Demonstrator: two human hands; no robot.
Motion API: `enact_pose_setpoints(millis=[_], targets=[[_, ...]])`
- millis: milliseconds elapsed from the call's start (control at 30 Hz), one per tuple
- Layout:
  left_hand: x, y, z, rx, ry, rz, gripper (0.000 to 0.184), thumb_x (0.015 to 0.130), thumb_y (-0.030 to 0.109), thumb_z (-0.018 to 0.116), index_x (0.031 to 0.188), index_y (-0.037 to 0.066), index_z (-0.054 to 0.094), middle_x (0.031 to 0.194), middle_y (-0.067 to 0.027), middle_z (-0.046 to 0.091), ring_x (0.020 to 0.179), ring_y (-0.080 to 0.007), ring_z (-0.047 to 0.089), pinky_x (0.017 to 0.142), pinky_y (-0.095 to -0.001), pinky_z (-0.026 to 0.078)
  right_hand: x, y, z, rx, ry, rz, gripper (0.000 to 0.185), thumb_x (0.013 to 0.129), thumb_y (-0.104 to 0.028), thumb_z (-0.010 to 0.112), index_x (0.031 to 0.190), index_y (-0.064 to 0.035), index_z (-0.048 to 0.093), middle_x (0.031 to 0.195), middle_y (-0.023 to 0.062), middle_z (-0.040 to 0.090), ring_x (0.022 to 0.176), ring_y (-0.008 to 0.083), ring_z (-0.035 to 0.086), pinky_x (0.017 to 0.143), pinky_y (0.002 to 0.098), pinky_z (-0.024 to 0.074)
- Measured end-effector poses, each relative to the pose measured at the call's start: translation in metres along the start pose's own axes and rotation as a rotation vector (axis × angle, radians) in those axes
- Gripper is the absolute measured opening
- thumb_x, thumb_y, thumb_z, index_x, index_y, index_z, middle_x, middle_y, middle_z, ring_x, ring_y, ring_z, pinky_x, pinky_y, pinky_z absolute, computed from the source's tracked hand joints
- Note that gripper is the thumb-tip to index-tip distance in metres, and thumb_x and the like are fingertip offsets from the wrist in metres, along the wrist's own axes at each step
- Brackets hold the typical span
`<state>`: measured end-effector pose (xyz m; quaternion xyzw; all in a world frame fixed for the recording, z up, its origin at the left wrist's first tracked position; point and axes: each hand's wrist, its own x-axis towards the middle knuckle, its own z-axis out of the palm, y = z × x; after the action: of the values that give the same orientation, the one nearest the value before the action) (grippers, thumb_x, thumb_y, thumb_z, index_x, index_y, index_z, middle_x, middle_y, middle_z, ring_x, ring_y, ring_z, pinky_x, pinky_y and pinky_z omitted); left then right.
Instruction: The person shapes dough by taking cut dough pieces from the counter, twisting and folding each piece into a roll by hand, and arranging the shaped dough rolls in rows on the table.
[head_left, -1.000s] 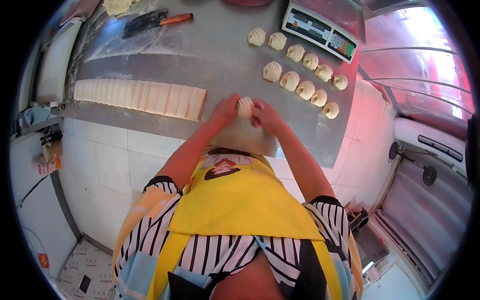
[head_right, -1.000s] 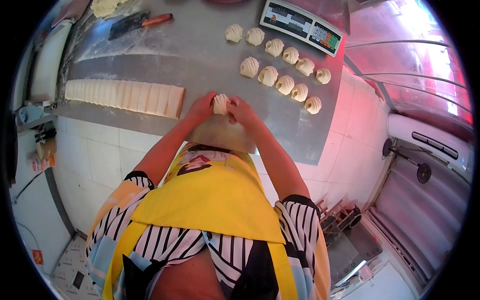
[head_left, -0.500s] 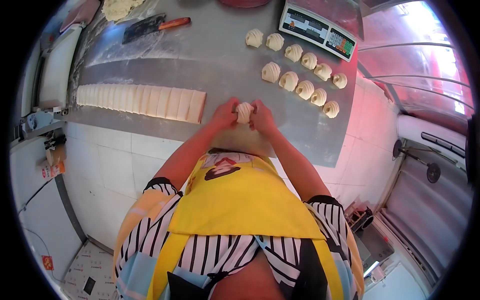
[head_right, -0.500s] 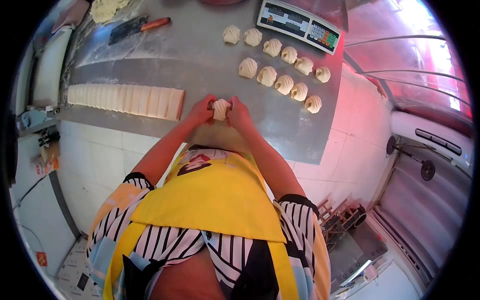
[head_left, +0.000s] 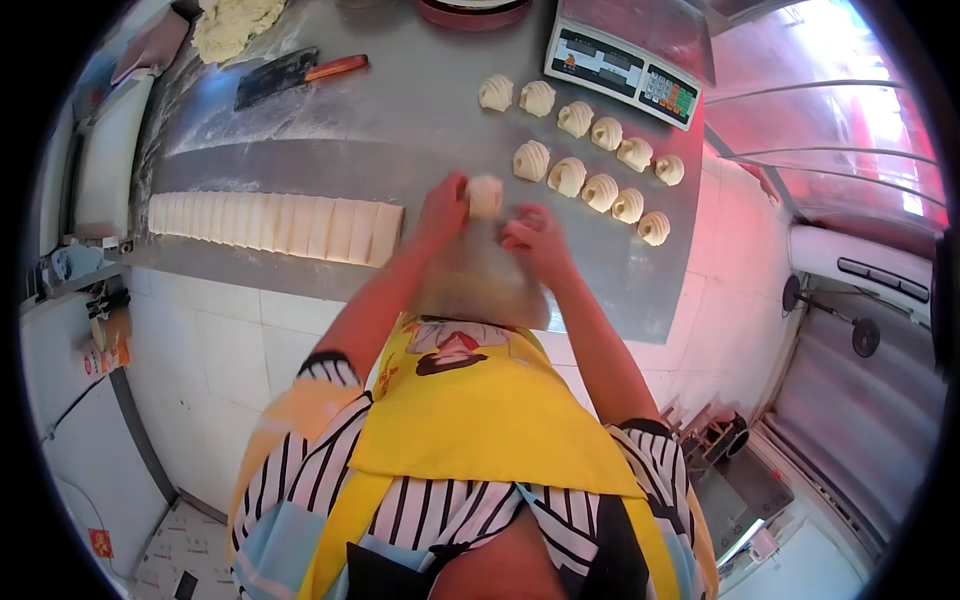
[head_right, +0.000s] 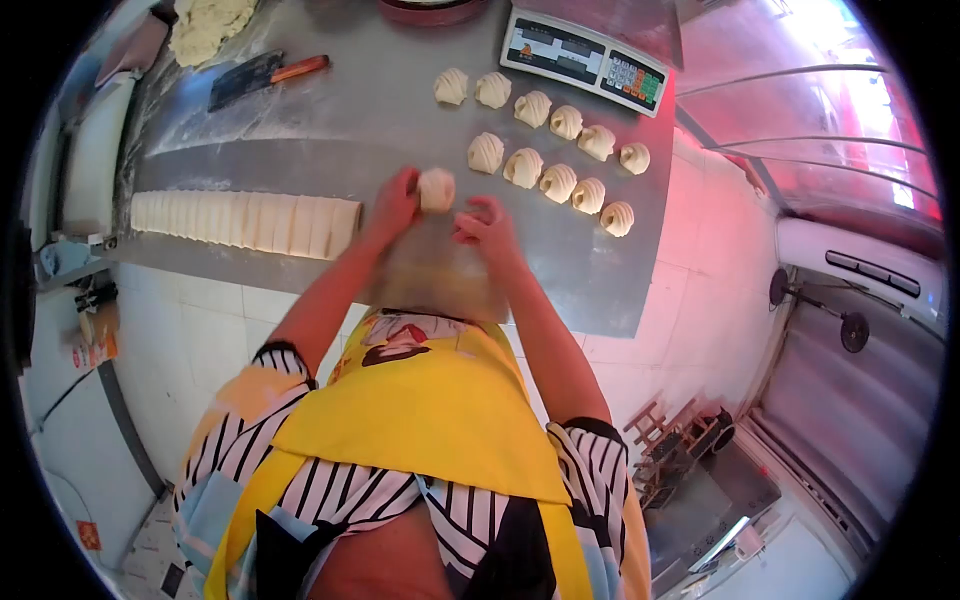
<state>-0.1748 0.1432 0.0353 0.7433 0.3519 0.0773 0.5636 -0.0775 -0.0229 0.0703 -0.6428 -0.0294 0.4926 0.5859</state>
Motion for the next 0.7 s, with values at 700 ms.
enact_pose_setpoints(millis=[700], targets=[[-0.050,-0.015,-0.142,-0.012,0.250,0.096,0.028,0.093,0.017,0.049,0.117,0.004,0.054,0.096,-0.0101,0.066,0.091,-0.0153,0.062,0.079,-0.0262,0.048,0.081,0.019,0.180,-1.237,-0.361,-0.552,0.044,0.065,-0.024,0.075,0.096,0.0007,0.057,0.097,0.0166,0.060,0.085,0.0311,0.058,0.079,0.0369,0.0481]])
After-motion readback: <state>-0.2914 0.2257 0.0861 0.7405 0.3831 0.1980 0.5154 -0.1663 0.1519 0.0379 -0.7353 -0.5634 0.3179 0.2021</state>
